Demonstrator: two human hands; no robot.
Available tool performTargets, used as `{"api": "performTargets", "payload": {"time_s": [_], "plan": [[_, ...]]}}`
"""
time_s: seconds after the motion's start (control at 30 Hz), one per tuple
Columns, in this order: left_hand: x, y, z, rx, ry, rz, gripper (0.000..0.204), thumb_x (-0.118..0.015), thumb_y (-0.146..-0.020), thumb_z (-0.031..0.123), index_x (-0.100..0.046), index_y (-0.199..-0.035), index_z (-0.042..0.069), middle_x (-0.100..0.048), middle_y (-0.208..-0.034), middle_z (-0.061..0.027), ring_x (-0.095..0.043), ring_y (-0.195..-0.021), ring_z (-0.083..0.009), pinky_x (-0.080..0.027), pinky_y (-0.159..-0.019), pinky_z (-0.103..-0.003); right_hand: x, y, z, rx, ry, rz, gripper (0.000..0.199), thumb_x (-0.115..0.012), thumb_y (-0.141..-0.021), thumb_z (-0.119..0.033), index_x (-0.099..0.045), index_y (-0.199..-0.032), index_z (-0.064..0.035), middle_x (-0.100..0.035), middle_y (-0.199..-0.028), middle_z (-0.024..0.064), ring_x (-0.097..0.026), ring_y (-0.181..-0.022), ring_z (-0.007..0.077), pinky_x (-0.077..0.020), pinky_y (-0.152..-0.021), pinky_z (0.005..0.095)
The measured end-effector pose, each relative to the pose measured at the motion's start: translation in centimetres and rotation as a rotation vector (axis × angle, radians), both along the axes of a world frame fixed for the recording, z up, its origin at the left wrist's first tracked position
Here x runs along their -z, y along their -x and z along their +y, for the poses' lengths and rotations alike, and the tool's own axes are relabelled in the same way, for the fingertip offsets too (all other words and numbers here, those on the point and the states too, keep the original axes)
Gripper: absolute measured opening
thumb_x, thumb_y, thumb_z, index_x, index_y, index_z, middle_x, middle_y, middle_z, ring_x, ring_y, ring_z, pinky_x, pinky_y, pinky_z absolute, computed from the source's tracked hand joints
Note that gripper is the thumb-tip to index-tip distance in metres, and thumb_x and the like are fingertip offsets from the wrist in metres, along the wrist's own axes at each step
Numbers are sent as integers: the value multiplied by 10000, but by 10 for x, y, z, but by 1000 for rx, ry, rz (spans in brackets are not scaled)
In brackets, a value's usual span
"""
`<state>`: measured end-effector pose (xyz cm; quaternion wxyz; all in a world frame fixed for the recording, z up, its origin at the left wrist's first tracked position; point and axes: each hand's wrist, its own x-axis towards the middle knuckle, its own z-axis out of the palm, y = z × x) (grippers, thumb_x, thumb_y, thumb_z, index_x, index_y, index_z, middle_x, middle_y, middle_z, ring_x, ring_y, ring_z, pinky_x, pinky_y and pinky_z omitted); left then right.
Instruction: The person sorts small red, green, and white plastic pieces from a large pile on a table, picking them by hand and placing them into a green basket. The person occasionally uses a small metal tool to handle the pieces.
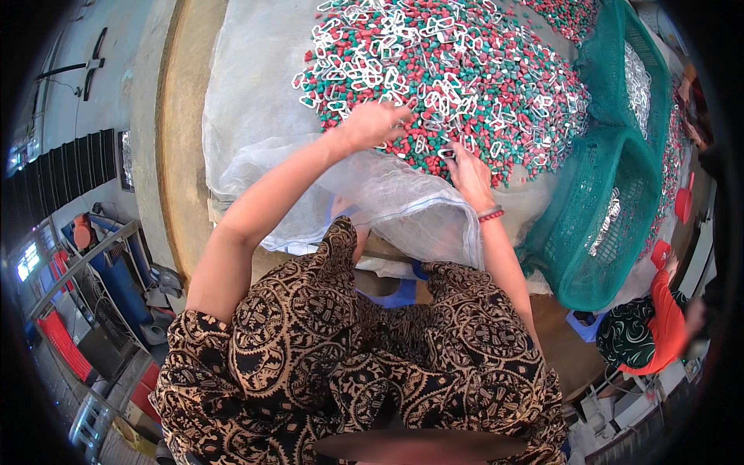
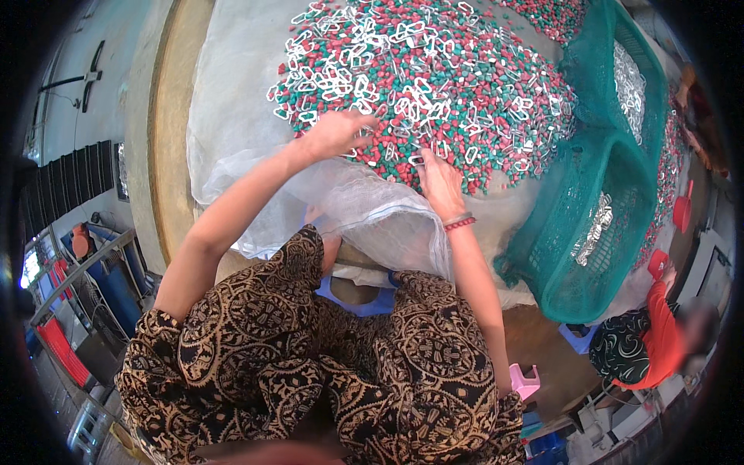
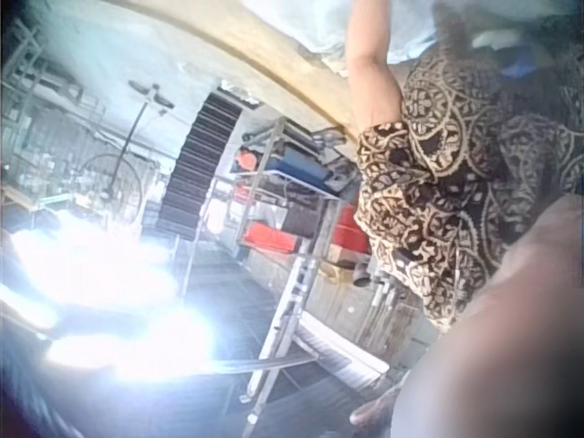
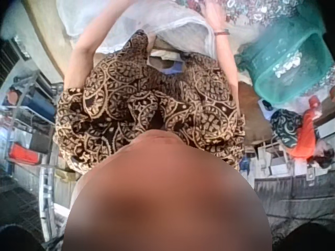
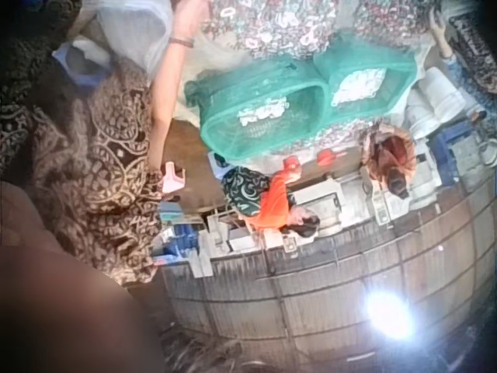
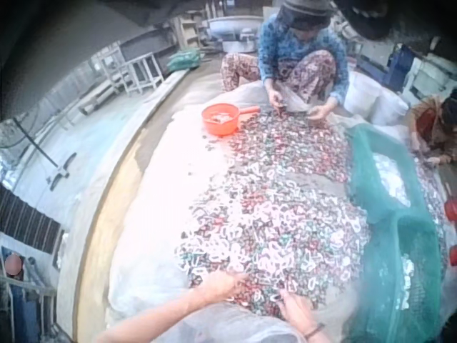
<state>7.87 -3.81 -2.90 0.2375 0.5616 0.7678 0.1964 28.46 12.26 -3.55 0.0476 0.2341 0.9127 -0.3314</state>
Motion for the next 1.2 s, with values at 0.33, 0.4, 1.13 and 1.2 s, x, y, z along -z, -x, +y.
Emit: {"api": "performTargets", "payload": {"time_s": [0.33,0.4,1.13,1.2], "plan": [[6,-3,29,-61,-101,-187,287,-609,-830,314,-573,-943,53,-583,-901,-128,-615,-814,-312,-499,-694,-430,-23,-10,26,612,1349,247,178,-655,-802,-202,-565,-870,-65,-493,-690,-15,-428,-527,132,-330,-427,197],[3,6,31,-81,-17,-320,341,-604,-828,347,-551,-991,52,-575,-956,-159,-597,-890,-344,-490,-733,-462,-29,-15,36,536,1667,451,141,-630,-794,-168,-569,-861,-59,-530,-741,17,-484,-587,138,-339,-423,200],[-83,3,42,-293,-289,-1662,178,-407,-772,164,-478,-766,0,-519,-756,-140,-485,-517,-180,-390,-389,-264,1,9,19,-22,-93,-99,279,-545,-835,-133,-527,-1100,-47,-632,-783,185,-627,-757,368,-498,-663,450],[-87,3,45,-288,-366,-1683,164,-406,-765,157,-470,-753,7,-531,-789,-160,-497,-530,-207,-406,-388,-282,5,10,20,50,1,-75,212,-552,-826,-124,-551,-1011,-20,-629,-823,195,-622,-803,369,-494,-695,458]]}}
